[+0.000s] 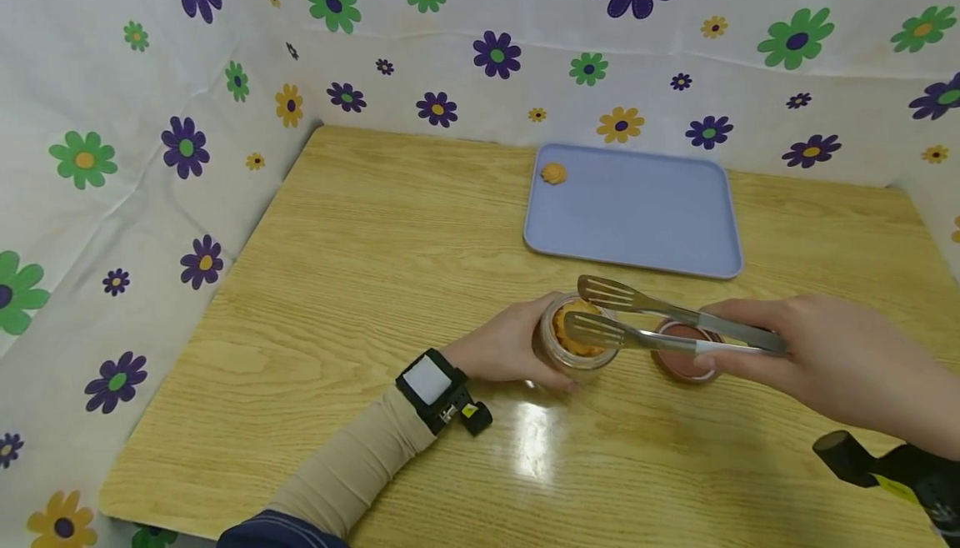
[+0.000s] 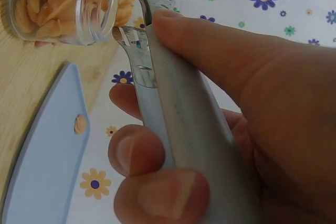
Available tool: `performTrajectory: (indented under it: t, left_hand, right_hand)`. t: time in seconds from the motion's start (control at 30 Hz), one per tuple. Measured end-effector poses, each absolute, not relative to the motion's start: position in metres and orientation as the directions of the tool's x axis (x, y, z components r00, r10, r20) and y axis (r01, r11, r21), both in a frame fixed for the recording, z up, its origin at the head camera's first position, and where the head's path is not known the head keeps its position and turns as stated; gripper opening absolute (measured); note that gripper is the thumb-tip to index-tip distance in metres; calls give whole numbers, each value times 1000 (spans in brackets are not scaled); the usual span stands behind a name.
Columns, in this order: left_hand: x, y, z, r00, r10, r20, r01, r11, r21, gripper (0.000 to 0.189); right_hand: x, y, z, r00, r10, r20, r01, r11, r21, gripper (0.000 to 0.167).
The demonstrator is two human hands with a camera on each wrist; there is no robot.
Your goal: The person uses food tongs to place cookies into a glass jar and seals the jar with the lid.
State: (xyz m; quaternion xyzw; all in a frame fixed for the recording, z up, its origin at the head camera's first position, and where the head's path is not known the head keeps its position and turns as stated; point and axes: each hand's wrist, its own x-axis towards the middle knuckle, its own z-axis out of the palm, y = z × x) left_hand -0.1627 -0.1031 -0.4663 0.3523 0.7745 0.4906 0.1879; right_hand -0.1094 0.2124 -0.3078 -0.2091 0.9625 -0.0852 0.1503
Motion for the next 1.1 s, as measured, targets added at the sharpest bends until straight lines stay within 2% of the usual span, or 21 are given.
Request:
performTrajectory:
  t: [0.4, 0.6, 0.83, 1.1]
  left_hand:
    - [-161, -103, -465, -689, 724, 30, 341, 286, 895, 94]
    - [-162, -103, -464, -687, 726, 35, 346, 284, 894, 91]
    - [-162, -103, -465, -685, 728, 29, 338, 281, 898, 92]
    - [-162, -103, -467, -688, 725, 33, 335, 276, 901, 97]
  right_hand:
    - [-114, 212, -309, -864, -452, -222, -407, 886, -221, 62]
    - [-113, 209, -308, -863, -413, -291, -359, 907, -221, 72]
    - [-111, 215, -307, -865, -431, -258, -394, 901, -184, 66]
    - [-108, 215, -303, -880, -406, -247, -365, 910, -197, 65]
